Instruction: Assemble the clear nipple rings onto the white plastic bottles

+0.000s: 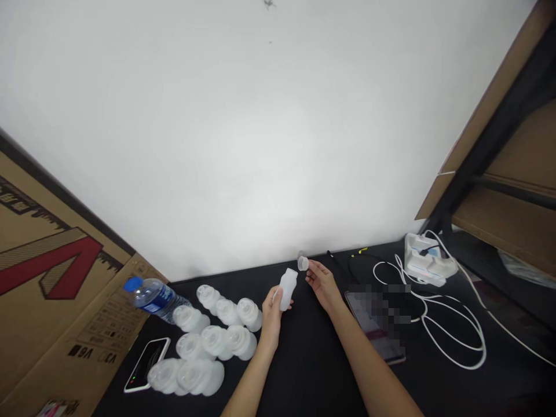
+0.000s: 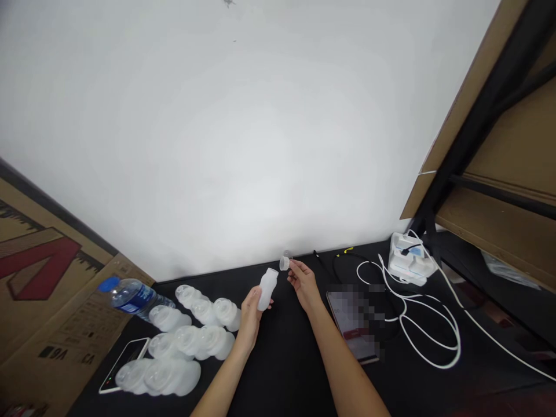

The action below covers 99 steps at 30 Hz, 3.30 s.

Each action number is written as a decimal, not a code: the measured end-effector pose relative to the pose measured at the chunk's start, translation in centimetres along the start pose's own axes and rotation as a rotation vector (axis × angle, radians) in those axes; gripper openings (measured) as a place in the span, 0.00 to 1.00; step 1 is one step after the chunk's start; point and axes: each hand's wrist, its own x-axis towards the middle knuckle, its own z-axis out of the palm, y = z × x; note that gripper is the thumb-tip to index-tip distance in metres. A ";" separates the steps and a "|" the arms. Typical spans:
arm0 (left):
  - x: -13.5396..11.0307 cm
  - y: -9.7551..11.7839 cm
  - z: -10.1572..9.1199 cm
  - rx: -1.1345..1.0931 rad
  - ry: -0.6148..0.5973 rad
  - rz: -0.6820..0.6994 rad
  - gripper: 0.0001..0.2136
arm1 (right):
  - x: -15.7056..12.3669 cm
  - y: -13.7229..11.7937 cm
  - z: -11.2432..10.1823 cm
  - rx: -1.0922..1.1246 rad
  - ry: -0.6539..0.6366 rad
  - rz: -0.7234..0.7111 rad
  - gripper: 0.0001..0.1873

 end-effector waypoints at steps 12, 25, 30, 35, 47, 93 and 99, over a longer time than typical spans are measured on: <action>-0.8 0.9 0.7 -0.045 -0.061 -0.064 0.27 | -1.0 -0.5 1.0 -0.067 -0.098 0.039 0.18; -0.3 0.3 0.7 -0.144 -0.074 -0.229 0.32 | -1.1 0.1 1.1 -0.073 -0.128 0.054 0.23; -0.3 0.7 0.6 -0.238 -0.097 -0.363 0.31 | -1.1 0.1 1.1 -0.076 -0.152 0.059 0.22; -0.5 0.9 0.7 -0.266 -0.101 -0.414 0.31 | -1.1 0.3 1.1 -0.066 -0.149 0.062 0.21; -0.6 1.1 0.9 -0.270 -0.114 -0.409 0.30 | -1.3 0.0 1.5 -0.044 -0.150 0.038 0.21; -1.0 1.5 0.7 -0.312 -0.109 -0.407 0.29 | -1.7 -0.6 1.7 -0.022 -0.215 0.049 0.21; -1.1 1.6 0.6 -0.327 -0.110 -0.405 0.28 | -1.8 -0.7 1.9 -0.023 -0.220 0.055 0.21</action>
